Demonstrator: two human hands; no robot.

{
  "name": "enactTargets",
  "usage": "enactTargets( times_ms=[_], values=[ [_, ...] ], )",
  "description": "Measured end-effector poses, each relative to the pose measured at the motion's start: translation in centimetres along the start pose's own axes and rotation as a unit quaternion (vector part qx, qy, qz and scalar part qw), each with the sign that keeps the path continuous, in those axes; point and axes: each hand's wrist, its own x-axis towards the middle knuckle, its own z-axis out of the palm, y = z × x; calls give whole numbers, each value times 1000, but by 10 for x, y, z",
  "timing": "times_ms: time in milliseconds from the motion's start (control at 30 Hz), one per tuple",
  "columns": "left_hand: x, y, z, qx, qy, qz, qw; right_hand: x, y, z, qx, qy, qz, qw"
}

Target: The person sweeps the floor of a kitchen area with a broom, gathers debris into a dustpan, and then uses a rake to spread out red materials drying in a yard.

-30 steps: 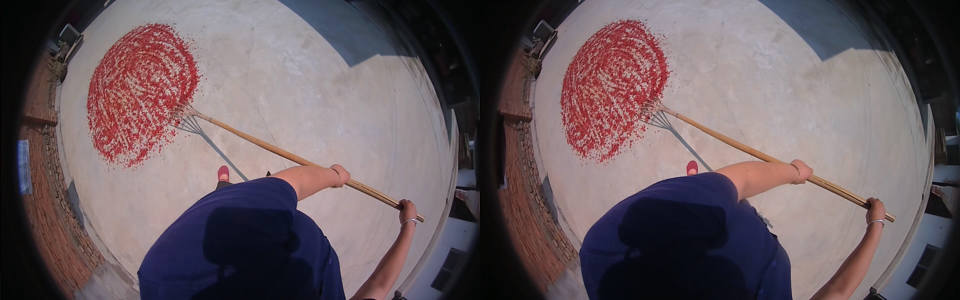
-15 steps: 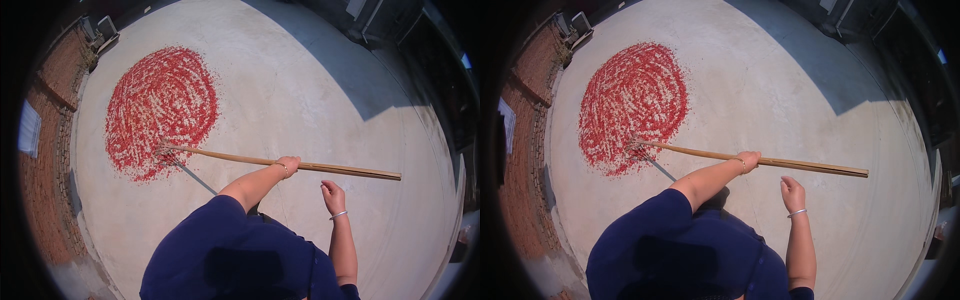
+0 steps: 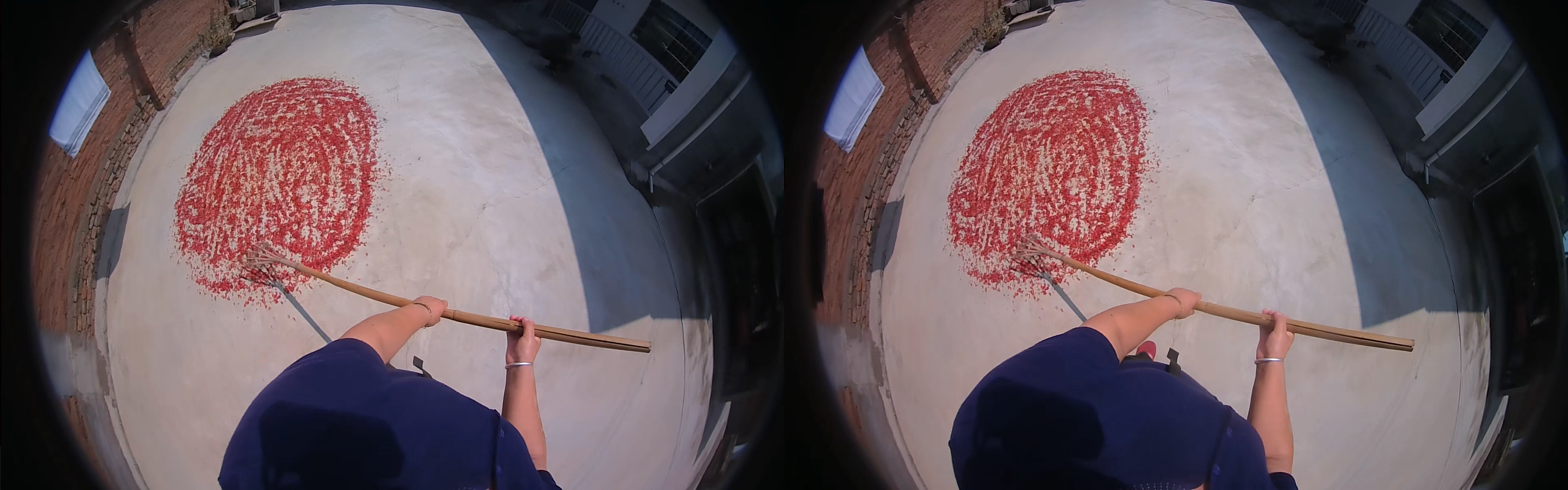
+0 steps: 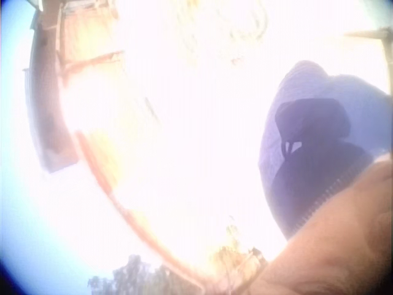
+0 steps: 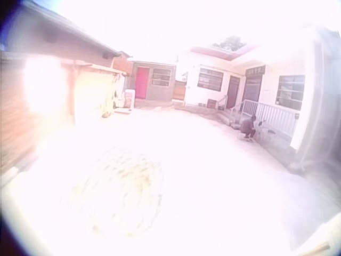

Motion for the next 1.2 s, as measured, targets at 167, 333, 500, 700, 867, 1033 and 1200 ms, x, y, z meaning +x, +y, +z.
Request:
enactTargets(
  times_ms=[167,333,500,700,867,1033,1200],
  values=[
    [80,-30,-27,-32,54,-127,990,126,-43,18,-18,-62,20,998],
    [187,-33,-79,-49,42,-204,977,284,-72,54,-46,-152,56,986],
    [298,-15,-144,-105,108,-294,944,422,-118,112,-70,-194,116,972],
    [424,-48,-219,-151,222,-364,892,597,-102,196,-29,-227,156,961],
    [519,-111,-293,-158,243,-407,866,735,-79,294,-79,-262,194,942],
    [616,-148,-394,-179,258,-402,860,861,-91,390,-130,-283,200,929],
    [684,-190,-480,-202,282,-422,838,965,-94,491,-165,-375,192,892]
  ],
)
